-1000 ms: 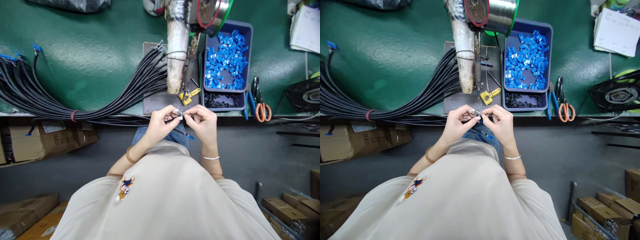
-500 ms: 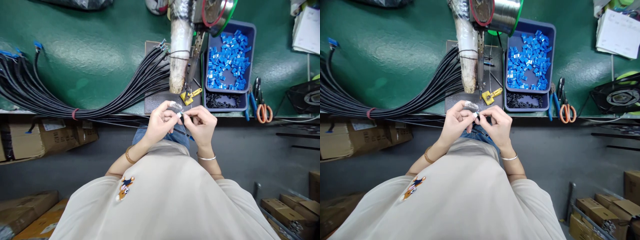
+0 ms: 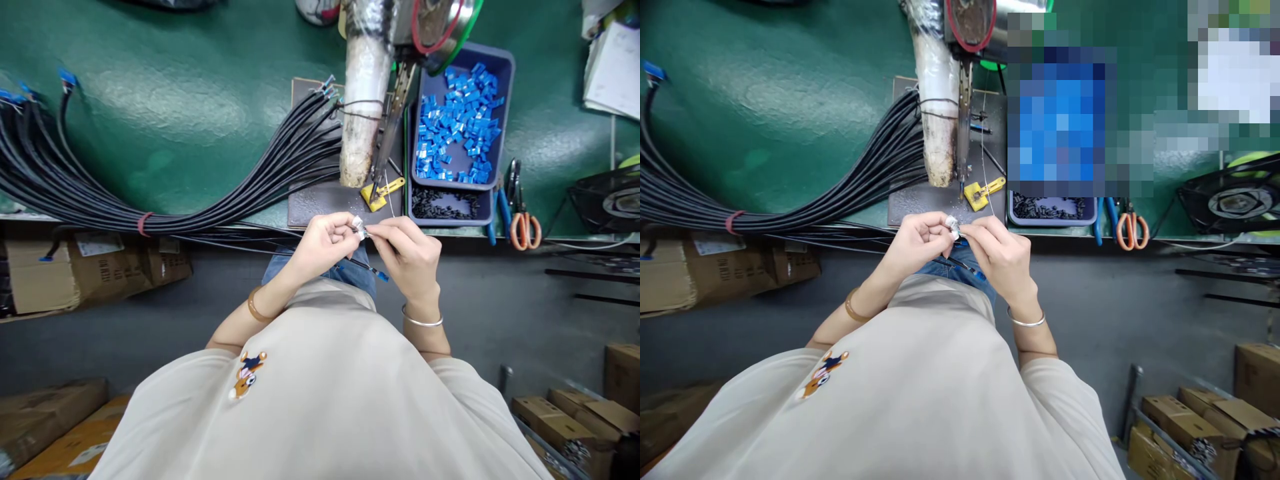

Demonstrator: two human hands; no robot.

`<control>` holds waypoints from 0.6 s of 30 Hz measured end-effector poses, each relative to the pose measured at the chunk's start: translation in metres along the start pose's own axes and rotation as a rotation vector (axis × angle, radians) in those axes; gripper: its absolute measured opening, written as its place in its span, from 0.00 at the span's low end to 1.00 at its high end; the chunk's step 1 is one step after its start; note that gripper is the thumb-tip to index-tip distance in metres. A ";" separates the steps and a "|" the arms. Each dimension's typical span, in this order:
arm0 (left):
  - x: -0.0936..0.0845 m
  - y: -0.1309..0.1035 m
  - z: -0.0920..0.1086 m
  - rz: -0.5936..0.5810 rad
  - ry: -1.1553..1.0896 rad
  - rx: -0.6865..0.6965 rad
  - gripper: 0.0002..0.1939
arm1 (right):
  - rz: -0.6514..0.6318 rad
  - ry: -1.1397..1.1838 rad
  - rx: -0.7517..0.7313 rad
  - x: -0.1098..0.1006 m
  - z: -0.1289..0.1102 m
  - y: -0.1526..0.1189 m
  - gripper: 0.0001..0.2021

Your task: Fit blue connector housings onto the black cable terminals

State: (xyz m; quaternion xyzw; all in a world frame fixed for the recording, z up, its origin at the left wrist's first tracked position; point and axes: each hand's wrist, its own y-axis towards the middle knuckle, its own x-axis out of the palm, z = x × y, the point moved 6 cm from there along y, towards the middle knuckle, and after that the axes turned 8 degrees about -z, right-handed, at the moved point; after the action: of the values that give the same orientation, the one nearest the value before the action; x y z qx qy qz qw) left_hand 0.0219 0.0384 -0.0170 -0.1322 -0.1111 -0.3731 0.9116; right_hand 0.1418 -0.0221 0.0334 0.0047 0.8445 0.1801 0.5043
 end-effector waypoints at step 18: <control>-0.002 0.003 0.005 0.057 -0.054 0.123 0.06 | 0.256 0.651 0.494 0.003 0.030 -0.007 0.04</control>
State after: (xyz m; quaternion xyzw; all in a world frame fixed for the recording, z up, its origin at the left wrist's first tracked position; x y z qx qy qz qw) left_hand 0.0224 0.0430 -0.0132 -0.0890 -0.1545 -0.3355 0.9250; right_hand 0.1675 -0.0188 0.0156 0.1732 0.9700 0.0256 0.1688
